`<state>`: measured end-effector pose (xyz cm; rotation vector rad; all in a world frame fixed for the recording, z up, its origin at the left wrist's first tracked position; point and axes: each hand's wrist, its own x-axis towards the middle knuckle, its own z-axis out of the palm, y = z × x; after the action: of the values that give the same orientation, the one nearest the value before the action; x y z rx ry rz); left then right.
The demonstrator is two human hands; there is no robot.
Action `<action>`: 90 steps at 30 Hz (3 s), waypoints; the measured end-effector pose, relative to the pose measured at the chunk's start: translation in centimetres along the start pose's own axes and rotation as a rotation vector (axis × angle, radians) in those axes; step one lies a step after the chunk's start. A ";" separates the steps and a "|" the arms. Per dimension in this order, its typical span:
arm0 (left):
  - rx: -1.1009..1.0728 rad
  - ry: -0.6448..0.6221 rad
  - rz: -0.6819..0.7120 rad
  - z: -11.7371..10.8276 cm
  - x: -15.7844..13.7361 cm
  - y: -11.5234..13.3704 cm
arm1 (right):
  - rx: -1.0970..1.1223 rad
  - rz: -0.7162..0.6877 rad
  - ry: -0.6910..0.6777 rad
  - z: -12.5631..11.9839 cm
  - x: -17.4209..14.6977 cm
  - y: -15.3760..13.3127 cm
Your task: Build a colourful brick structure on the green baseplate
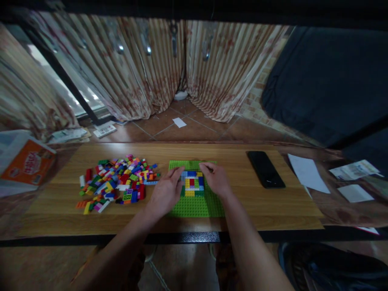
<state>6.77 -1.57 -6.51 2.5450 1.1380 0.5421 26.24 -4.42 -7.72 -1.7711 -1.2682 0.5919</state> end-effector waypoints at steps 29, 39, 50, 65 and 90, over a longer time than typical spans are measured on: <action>-0.016 -0.051 -0.006 -0.3 0.3 -0.4 | -0.244 -0.087 0.002 1.5 -1.0 -2.4; 0.005 -0.054 0.000 -0.5 0.5 -0.3 | -0.248 -0.073 0.046 0.7 -0.8 -1.8; 0.050 -0.034 0.006 -0.2 0.4 0.3 | -0.313 -0.059 0.047 0.5 -0.5 -1.3; 0.128 -0.052 0.038 0.9 -1.1 2.5 | -0.415 -0.110 0.020 0.9 -0.8 -1.2; 0.166 0.110 0.152 2.5 -0.9 1.1 | -0.712 0.583 0.535 -12.7 -0.2 6.8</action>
<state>8.01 -3.23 -8.45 2.7918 1.0722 0.6571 39.42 -10.07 -6.90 -2.6899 -0.5947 -0.0853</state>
